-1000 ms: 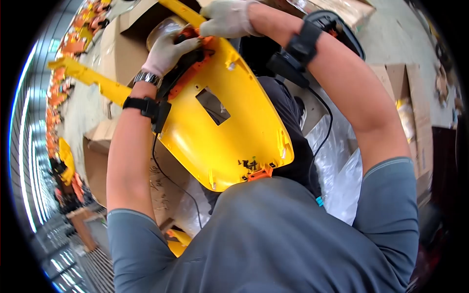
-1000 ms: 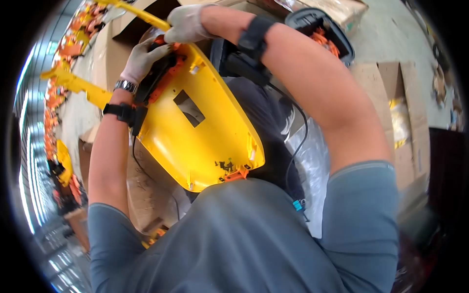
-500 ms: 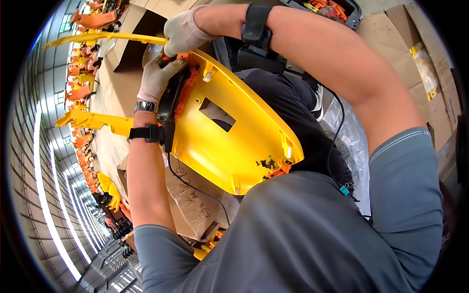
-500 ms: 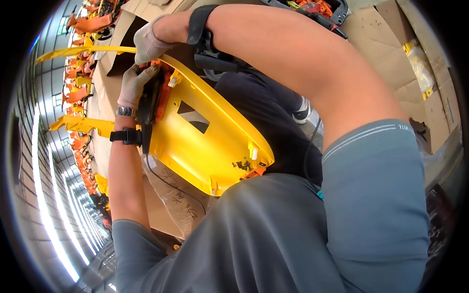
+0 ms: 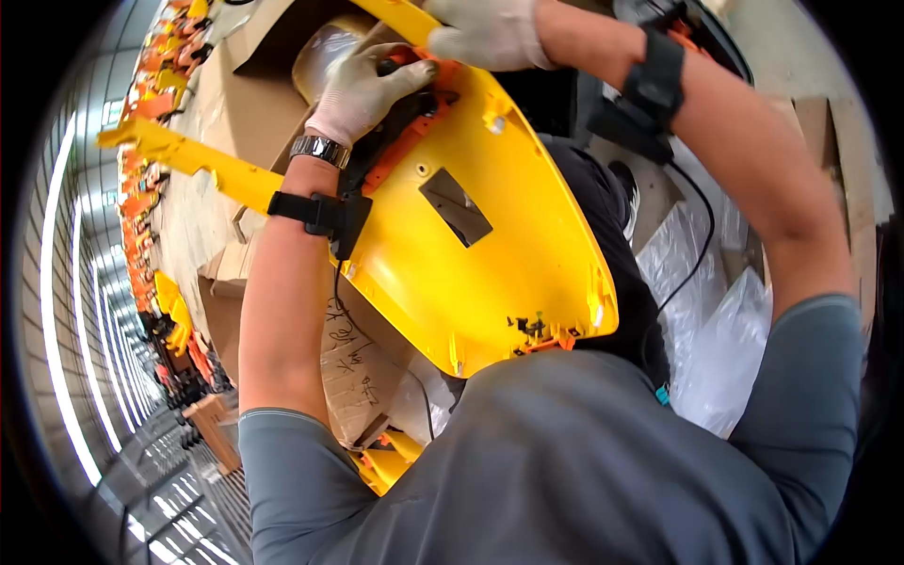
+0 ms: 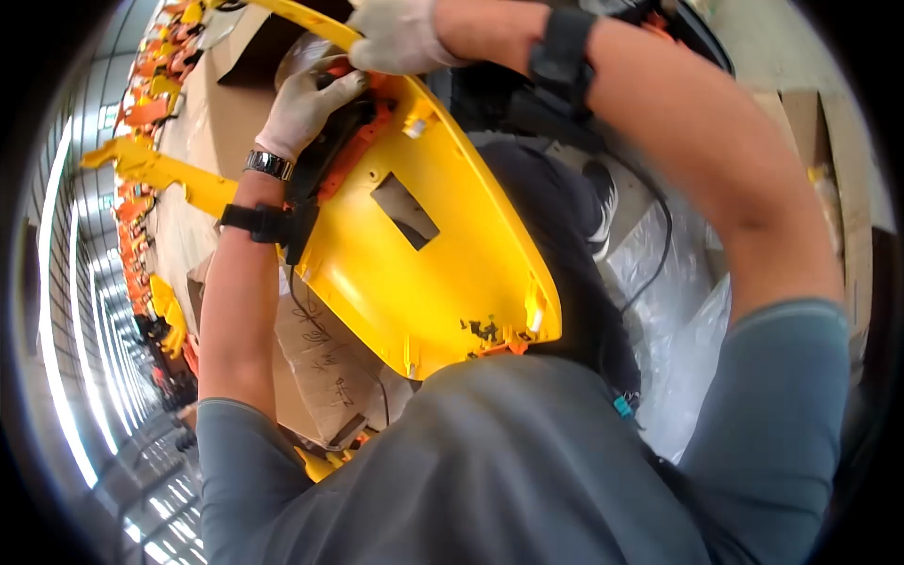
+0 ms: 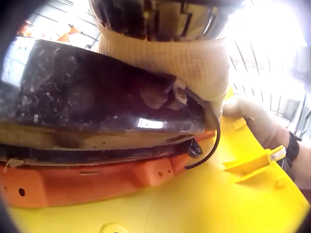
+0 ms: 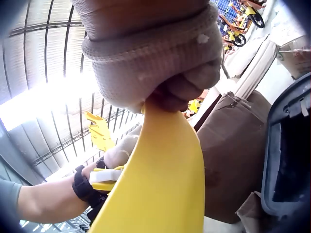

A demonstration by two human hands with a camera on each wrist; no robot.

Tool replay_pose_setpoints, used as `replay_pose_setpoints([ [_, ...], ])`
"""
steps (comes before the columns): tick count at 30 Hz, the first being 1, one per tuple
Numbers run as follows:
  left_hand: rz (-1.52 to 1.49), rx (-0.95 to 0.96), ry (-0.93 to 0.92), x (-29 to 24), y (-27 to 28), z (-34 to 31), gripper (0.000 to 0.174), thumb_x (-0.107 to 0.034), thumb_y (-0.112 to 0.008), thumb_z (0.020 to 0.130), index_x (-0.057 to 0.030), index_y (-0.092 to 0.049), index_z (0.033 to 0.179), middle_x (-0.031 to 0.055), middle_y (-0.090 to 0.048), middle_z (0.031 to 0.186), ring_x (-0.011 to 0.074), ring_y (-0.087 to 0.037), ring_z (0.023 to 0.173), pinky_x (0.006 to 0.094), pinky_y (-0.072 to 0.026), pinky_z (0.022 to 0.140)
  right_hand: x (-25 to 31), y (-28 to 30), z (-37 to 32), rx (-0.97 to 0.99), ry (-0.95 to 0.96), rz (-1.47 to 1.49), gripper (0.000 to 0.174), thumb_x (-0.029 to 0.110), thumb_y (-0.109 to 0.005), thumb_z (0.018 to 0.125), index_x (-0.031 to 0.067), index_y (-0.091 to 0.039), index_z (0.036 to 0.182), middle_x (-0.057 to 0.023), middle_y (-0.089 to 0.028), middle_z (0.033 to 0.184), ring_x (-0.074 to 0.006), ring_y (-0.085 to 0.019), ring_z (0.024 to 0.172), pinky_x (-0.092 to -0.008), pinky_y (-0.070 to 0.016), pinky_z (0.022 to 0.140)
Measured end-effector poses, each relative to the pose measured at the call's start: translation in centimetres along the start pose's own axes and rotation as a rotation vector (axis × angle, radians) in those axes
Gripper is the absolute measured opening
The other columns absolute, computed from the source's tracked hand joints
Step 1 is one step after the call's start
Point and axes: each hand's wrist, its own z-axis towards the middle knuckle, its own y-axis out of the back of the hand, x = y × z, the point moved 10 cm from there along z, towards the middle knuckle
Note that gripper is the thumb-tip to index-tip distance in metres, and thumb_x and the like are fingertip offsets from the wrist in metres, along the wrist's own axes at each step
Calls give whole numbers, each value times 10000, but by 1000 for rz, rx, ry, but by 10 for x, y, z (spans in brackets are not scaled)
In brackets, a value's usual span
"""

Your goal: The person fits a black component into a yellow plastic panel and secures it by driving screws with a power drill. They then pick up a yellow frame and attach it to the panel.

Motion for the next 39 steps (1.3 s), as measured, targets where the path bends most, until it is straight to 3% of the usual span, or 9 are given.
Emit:
replay_pose_setpoints([
  [2, -214, -21, -136, -32, 16, -16, 730, -421, -834, 869, 73, -604, 1354, 158, -719, 1237, 202, -677, 1117, 339, -526, 990, 6, -3, -1, 12, 110, -125, 392, 351, -676, 898, -23, -743, 991, -292, -719, 993, -452, -693, 995, -499, -540, 897],
  [4, -36, -134, -114, -35, 46, -35, 795, -467, -841, 850, 75, -591, 1374, 187, -708, 1263, 232, -675, 1157, 352, -523, 1005, -15, -1, 2, -175, 148, -27, 398, 262, -531, 942, -29, -692, 1162, -250, -730, 939, -371, -726, 904, -430, -559, 834],
  [9, 254, -195, 23, -22, 57, -96, 928, -525, -895, 735, 44, -582, 1399, 251, -684, 1277, 362, -675, 1181, 410, -530, 1024, -5, 7, -13, -108, -28, -105, 429, 319, -566, 936, -44, -712, 1111, -264, -737, 1041, -405, -711, 1020, -446, -544, 922],
  [12, 864, -570, -289, -70, 32, -147, 563, -309, -862, 769, -84, -674, 1250, 112, -678, 1164, 343, -633, 1121, 452, -518, 964, -12, 2, -12, -108, -28, -95, 436, 336, -570, 941, -44, -701, 1108, -268, -730, 1061, -422, -700, 1038, -461, -537, 936],
  [19, 978, -462, -294, -110, -24, -106, 431, -235, -781, 847, -126, -666, 1249, 91, -656, 1095, 324, -618, 1077, 441, -503, 929, 5, 2, -11, -114, -33, -188, 458, 386, -594, 934, -15, -713, 1123, -251, -732, 1103, -412, -698, 1068, -468, -538, 946],
  [25, 1157, -256, -337, -118, -60, -79, 145, -222, -704, 866, -108, -762, 934, 90, -661, 1040, 302, -616, 1035, 432, -498, 895, 26, 17, -26, -93, -85, -260, 397, 296, -583, 939, -39, -698, 1118, -268, -727, 1052, -412, -710, 1023, -464, -555, 918],
  [32, 1138, -18, -153, -96, -74, -81, 213, -296, -679, 886, -117, -756, 800, 95, -735, 809, 301, -680, 834, 462, -455, 898, 15, 13, -25, -69, -146, -243, 382, 279, -568, 949, -11, -704, 1158, -237, -740, 1094, -393, -715, 1039, -450, -556, 940],
  [36, 361, 151, -88, -97, -38, -94, 171, -154, -707, 808, -4, -688, 728, 148, -641, 711, 277, -614, 639, 383, -499, 693, 4, 9, -27, -75, -143, -214, 372, 266, -570, 949, 7, -703, 1182, -230, -739, 1107, -392, -708, 1061, -443, -548, 959],
  [39, 204, 25, -300, -103, -23, -111, 185, -112, -772, 822, 31, -684, 742, 135, -699, 814, 229, -639, 714, 330, -515, 687, 9, 11, -26, -76, -130, -211, 384, 276, -561, 945, 5, -699, 1179, -236, -734, 1111, -403, -700, 1070, -451, -542, 966],
])
